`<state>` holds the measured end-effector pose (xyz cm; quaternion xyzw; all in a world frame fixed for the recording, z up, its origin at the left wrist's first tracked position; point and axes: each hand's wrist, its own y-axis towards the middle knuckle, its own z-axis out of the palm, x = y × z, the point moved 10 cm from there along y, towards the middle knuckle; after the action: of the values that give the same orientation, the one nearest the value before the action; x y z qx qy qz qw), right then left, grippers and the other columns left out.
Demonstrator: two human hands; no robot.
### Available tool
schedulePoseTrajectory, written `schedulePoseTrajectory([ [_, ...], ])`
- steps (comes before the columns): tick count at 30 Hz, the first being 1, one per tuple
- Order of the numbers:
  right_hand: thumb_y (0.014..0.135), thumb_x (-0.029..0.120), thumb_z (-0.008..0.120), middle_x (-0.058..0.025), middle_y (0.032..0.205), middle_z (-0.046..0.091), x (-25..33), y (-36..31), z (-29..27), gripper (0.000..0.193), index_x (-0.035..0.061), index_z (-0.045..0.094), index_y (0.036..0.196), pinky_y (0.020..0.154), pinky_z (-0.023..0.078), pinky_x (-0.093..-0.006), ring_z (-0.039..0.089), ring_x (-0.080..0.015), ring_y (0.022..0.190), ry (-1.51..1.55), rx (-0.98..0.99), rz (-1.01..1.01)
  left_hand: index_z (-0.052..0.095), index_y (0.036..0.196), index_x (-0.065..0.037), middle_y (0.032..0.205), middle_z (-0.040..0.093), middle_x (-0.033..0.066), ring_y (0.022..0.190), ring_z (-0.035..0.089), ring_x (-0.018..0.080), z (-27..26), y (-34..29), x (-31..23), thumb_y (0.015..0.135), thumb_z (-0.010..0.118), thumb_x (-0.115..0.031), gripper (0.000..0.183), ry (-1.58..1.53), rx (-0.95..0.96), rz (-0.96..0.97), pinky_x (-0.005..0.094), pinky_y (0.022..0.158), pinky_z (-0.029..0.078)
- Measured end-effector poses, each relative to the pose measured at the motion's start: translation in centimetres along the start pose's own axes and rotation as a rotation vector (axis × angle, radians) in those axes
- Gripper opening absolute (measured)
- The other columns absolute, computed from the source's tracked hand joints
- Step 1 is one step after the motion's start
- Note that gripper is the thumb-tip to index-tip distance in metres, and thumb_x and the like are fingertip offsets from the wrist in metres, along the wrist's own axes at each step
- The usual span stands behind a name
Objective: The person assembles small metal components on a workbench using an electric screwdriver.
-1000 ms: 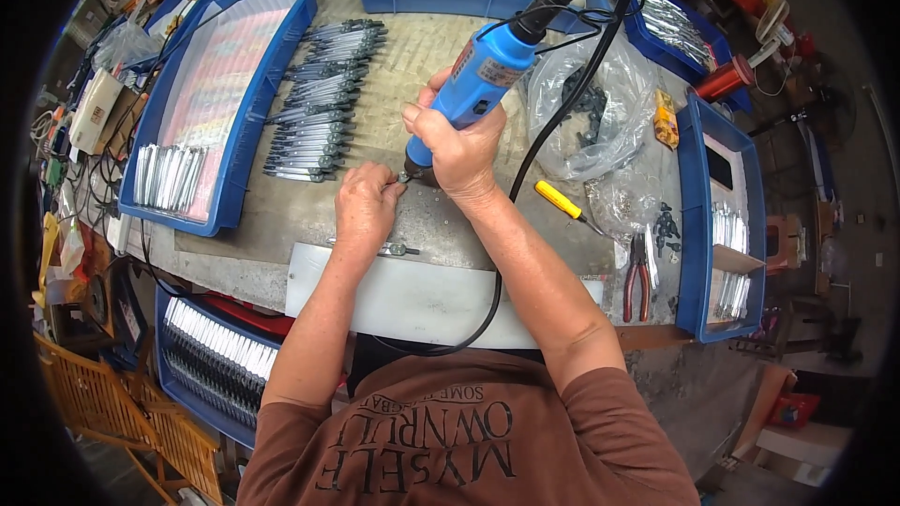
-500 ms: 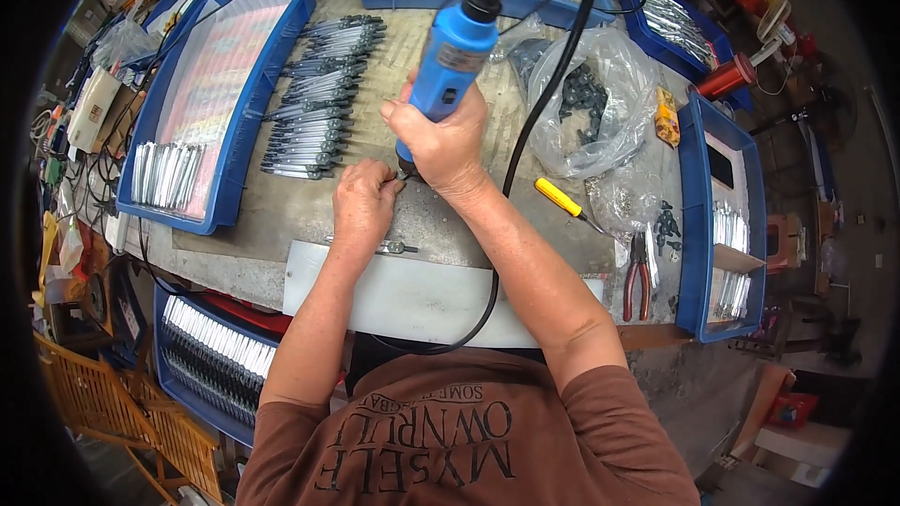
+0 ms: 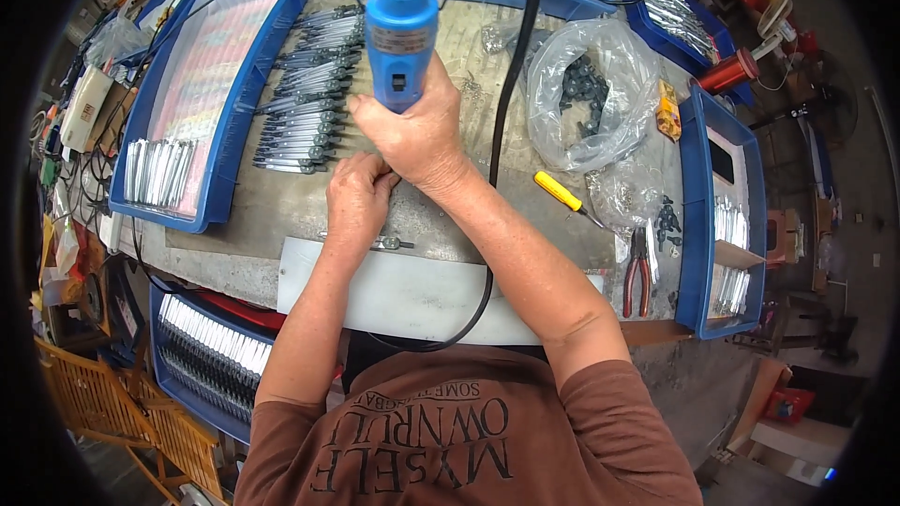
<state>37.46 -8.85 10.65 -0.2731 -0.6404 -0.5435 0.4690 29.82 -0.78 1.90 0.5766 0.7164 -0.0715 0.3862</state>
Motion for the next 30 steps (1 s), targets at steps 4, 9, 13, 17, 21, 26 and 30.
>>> schedulePoseTrajectory([
  [4, 0.063, 0.003, 0.062, -0.0021, 0.068, 0.054, 0.7, 0.2, 0.8, 0.023, 0.0009, 0.051, 0.083, 0.055, 0.044, -0.0243, 0.051, -0.0090, 0.059, -0.047, 0.009, -0.016, 0.057, 0.069, -0.003, 0.071, 0.055, 0.0090, 0.070, 0.051, 0.0288, -0.2, 0.0, -0.1, 0.063, 0.066, -0.003, 0.011, -0.016, -0.023, 0.024, 0.0377, 0.066, 0.042],
  [9, 0.061, 0.003, 0.063, -0.0012, 0.066, 0.055, 0.8, 0.4, 1.5, 0.020, 0.0025, 0.051, 0.077, 0.055, 0.044, -0.0241, 0.052, -0.0085, 0.060, -0.130, 0.026, -0.074, 0.057, 0.068, -0.003, 0.071, 0.054, 0.0094, 0.069, 0.051, 0.0291, -0.3, 0.1, -0.2, 0.062, 0.066, -0.003, 0.011, -0.028, -0.048, 0.051, 0.0380, 0.065, 0.042],
  [13, 0.061, 0.004, 0.063, -0.0017, 0.066, 0.055, 0.5, 0.8, 2.0, 0.020, 0.0029, 0.052, 0.077, 0.056, 0.044, -0.0240, 0.052, -0.0086, 0.060, -0.159, 0.066, -0.073, 0.056, 0.068, -0.002, 0.070, 0.054, 0.0097, 0.069, 0.051, 0.0292, -0.3, 0.2, -0.4, 0.062, 0.065, -0.002, 0.010, -0.039, -0.064, 0.076, 0.0384, 0.065, 0.042],
  [17, 0.061, 0.004, 0.064, -0.0012, 0.067, 0.055, 0.3, 0.4, 2.3, 0.020, 0.0032, 0.052, 0.077, 0.056, 0.044, -0.0240, 0.052, -0.0084, 0.061, -0.146, 0.098, -0.023, 0.056, 0.069, -0.002, 0.071, 0.053, 0.0110, 0.070, 0.050, 0.0299, -0.3, -0.2, -0.4, 0.064, 0.063, -0.001, 0.009, -0.021, -0.061, 0.081, 0.0394, 0.066, 0.042],
  [21, 0.062, 0.004, 0.065, -0.0010, 0.070, 0.054, 0.7, -0.3, 0.7, 0.023, 0.0023, 0.052, 0.080, 0.055, 0.043, -0.0239, 0.052, -0.0084, 0.061, -0.012, 0.055, 0.021, 0.056, 0.072, -0.001, 0.074, 0.053, 0.0125, 0.073, 0.050, 0.0308, -0.2, -0.3, -0.9, 0.066, 0.062, -0.002, 0.009, 0.013, -0.045, 0.122, 0.0402, 0.066, 0.042],
  [26, 0.063, -0.001, 0.059, -0.0052, 0.071, 0.051, 2.0, -1.3, -2.4, 0.028, 0.0011, 0.047, 0.088, 0.052, 0.046, -0.0270, 0.052, -0.0124, 0.060, 0.188, -0.044, -0.010, 0.055, 0.077, -0.001, 0.075, 0.053, 0.0127, 0.074, 0.051, 0.0310, -0.3, -0.5, -1.0, 0.069, 0.061, -0.003, 0.010, 0.076, -0.034, 0.134, 0.0407, 0.068, 0.042],
  [30, 0.064, 0.002, 0.058, -0.0063, 0.071, 0.050, 2.5, -1.8, -4.9, 0.029, 0.0007, 0.047, 0.090, 0.052, 0.047, -0.0290, 0.052, -0.0142, 0.060, 0.241, -0.156, 0.015, 0.057, 0.079, -0.001, 0.076, 0.053, 0.0123, 0.076, 0.051, 0.0301, -0.1, -0.8, -1.3, 0.069, 0.063, -0.004, 0.012, -0.010, 0.030, 0.148, 0.0404, 0.069, 0.042],
])
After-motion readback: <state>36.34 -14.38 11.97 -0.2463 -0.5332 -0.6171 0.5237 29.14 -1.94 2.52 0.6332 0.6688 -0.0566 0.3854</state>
